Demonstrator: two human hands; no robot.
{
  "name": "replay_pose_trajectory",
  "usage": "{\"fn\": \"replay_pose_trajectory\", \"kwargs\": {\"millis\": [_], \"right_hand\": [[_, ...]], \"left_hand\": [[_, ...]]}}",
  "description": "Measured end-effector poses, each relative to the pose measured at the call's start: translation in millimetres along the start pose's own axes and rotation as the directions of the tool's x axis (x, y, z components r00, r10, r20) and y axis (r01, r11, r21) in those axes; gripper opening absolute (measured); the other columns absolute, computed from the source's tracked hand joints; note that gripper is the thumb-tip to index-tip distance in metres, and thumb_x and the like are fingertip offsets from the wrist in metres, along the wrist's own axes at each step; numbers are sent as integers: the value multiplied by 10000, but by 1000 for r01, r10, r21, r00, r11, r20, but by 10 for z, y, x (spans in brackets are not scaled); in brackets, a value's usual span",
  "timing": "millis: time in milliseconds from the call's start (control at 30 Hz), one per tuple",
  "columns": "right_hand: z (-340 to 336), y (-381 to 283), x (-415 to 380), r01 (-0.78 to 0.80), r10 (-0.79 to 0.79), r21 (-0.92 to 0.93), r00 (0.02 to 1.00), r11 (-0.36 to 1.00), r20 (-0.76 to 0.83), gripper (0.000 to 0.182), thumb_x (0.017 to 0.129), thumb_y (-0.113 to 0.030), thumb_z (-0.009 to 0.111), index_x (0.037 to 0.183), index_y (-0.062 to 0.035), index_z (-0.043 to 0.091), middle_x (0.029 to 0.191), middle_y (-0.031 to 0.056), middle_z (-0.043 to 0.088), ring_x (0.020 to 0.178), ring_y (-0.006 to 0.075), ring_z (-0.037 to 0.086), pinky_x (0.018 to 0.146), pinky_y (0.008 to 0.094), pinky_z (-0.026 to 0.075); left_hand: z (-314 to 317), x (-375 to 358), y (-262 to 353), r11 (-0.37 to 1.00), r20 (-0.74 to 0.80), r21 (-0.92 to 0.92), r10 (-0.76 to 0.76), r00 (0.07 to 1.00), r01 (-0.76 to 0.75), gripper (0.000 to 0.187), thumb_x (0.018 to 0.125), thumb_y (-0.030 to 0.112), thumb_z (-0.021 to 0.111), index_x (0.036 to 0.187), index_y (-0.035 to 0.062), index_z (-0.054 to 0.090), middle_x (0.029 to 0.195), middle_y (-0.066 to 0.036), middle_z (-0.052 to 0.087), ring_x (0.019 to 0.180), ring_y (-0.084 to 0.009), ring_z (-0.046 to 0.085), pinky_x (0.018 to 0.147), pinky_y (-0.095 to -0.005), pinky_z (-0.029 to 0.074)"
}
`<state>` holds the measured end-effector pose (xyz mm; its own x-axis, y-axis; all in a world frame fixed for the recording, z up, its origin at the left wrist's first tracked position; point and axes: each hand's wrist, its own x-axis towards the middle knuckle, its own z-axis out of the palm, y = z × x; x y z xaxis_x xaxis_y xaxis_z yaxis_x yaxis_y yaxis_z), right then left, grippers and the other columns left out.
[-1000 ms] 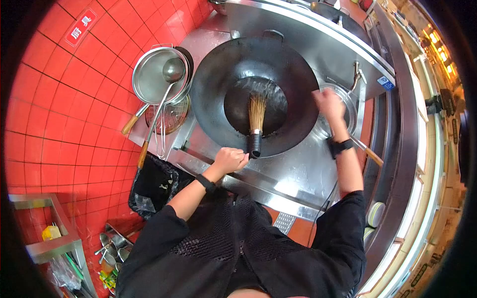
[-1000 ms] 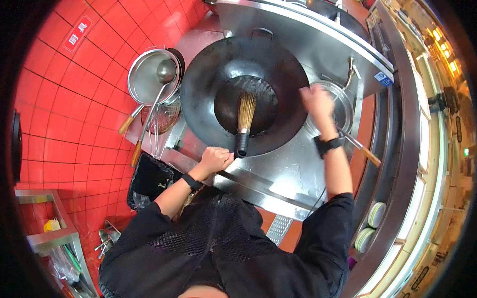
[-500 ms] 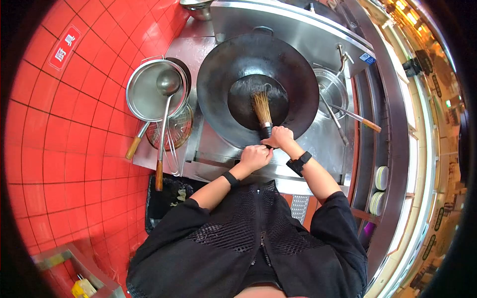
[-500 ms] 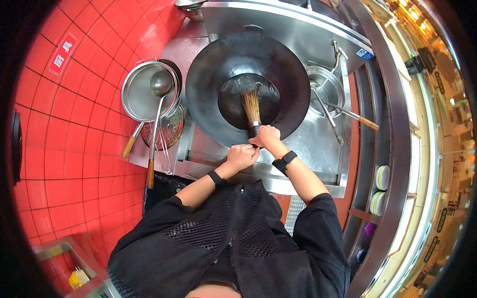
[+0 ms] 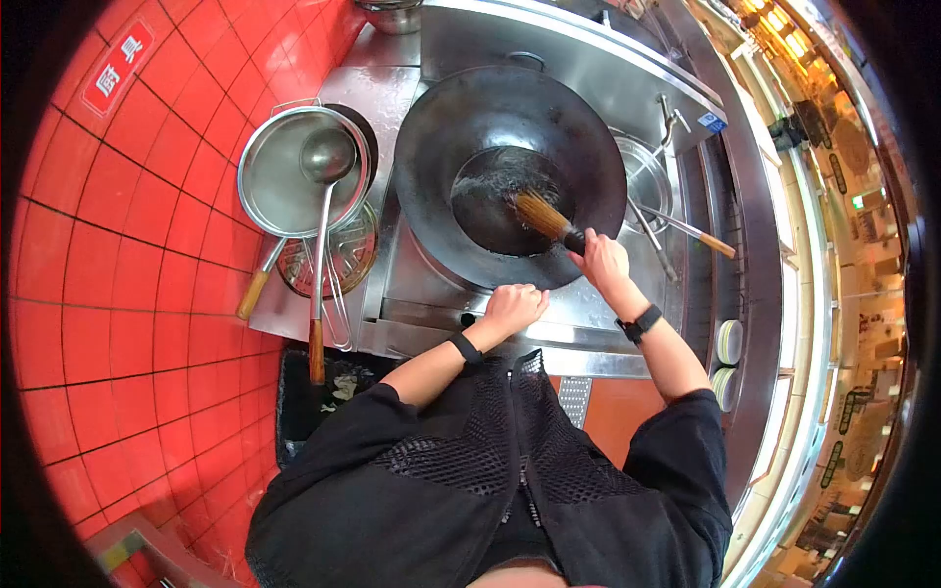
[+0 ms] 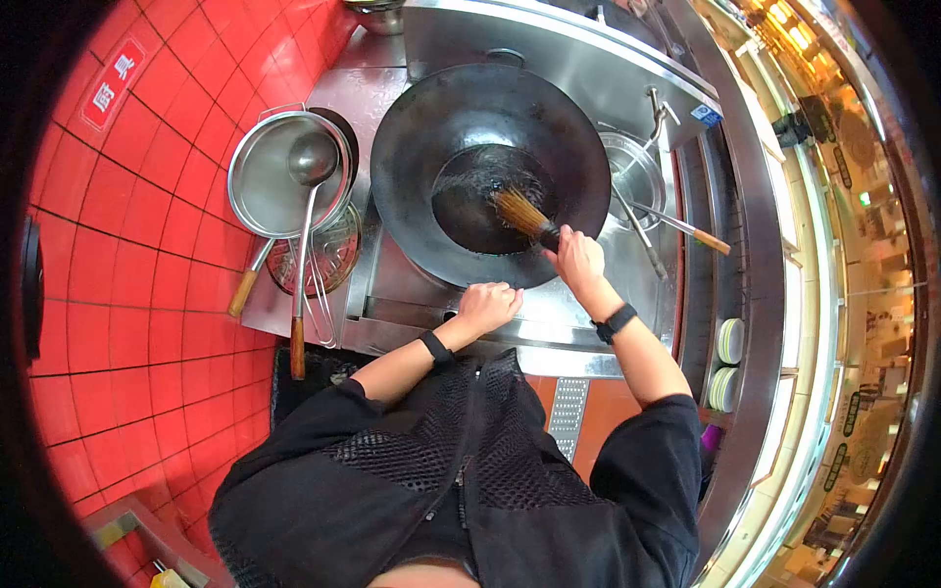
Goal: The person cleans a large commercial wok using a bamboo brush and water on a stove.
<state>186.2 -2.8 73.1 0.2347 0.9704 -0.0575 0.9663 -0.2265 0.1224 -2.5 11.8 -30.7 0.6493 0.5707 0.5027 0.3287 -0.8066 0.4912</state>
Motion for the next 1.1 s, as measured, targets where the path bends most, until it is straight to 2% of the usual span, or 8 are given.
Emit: {"fn": "replay_pose_trajectory", "kwargs": {"millis": [167, 300, 500, 567, 700, 800, 900, 1100], "right_hand": [[-398, -205, 44, 80, -122, 287, 984, 954, 130, 497, 719, -465, 729, 752, 9, 585, 736, 229, 649, 729, 370, 657, 652, 438, 527], [-103, -493, 369, -42, 9, 411, 997, 911, 81, 552, 759, -533, 668, 775, 16, 617, 738, 252, 642, 740, 401, 651, 679, 461, 522], [388, -283, 854, -331, 354, 222, 932, 917, -73, 566, 816, -572, 592, 890, -11, 598, 810, 234, 663, 773, 400, 660, 683, 477, 532], [331, 16, 728, -355, 366, 129, 928, 926, -72, 548, 794, -568, 622, 868, -26, 585, 807, 198, 668, 758, 359, 673, 652, 446, 546], [54, 450, 138, -166, 166, 4, 985, 986, -50, 504, 764, -513, 676, 860, -27, 583, 784, 193, 664, 730, 349, 670, 633, 441, 534], [-148, 351, -129, -125, 127, -48, 991, 991, 45, 489, 755, -490, 692, 858, -25, 583, 767, 190, 664, 717, 350, 666, 628, 438, 529], [-207, 71, -87, -11, -7, 134, 991, 991, 133, 480, 751, -475, 699, 821, -13, 588, 731, 204, 653, 715, 366, 656, 632, 452, 523], [81, -335, 703, -147, 139, 366, 989, 919, 48, 552, 781, -548, 637, 883, -6, 642, 812, 247, 654, 810, 406, 644, 710, 481, 509]], "left_hand": [[-21, -2, -4, 1000, -2, -24, 3, 1000, -3, 346, 842, 248, 586, 557, 58, 630, 570, -81, 599, 492, -253, 610, 458, -359, 500], [-32, 4, -5, 1000, 43, -17, -2, 999, 3, 353, 844, 255, 582, 564, 47, 637, 588, -90, 616, 510, -253, 623, 470, -357, 508], [-27, 4, -22, 999, 69, -49, -8, 998, 11, 355, 846, 247, 579, 556, 45, 619, 574, -88, 599, 509, -257, 618, 482, -371, 511], [-25, -6, -26, 999, 66, -49, -3, 998, 6, 353, 846, 243, 578, 554, 49, 612, 575, -85, 596, 514, -258, 619, 486, -374, 513], [19, -27, -16, 998, 53, -61, -32, 998, 35, 346, 846, 240, 577, 550, 60, 601, 581, -80, 592, 532, -254, 624, 494, -374, 515], [27, -32, -26, 998, 57, -50, -35, 998, 38, 341, 842, 244, 583, 555, 62, 608, 585, -83, 596, 535, -248, 625, 504, -370, 517], [22, -32, -32, 998, 68, -48, -28, 997, 32, 343, 844, 250, 585, 558, 63, 616, 591, -84, 602, 538, -242, 626, 512, -370, 518], [-14, -20, -8, 999, 94, -31, -17, 995, 20, 355, 851, 256, 579, 560, 56, 617, 575, -89, 595, 526, -250, 621, 503, -375, 514]]}}
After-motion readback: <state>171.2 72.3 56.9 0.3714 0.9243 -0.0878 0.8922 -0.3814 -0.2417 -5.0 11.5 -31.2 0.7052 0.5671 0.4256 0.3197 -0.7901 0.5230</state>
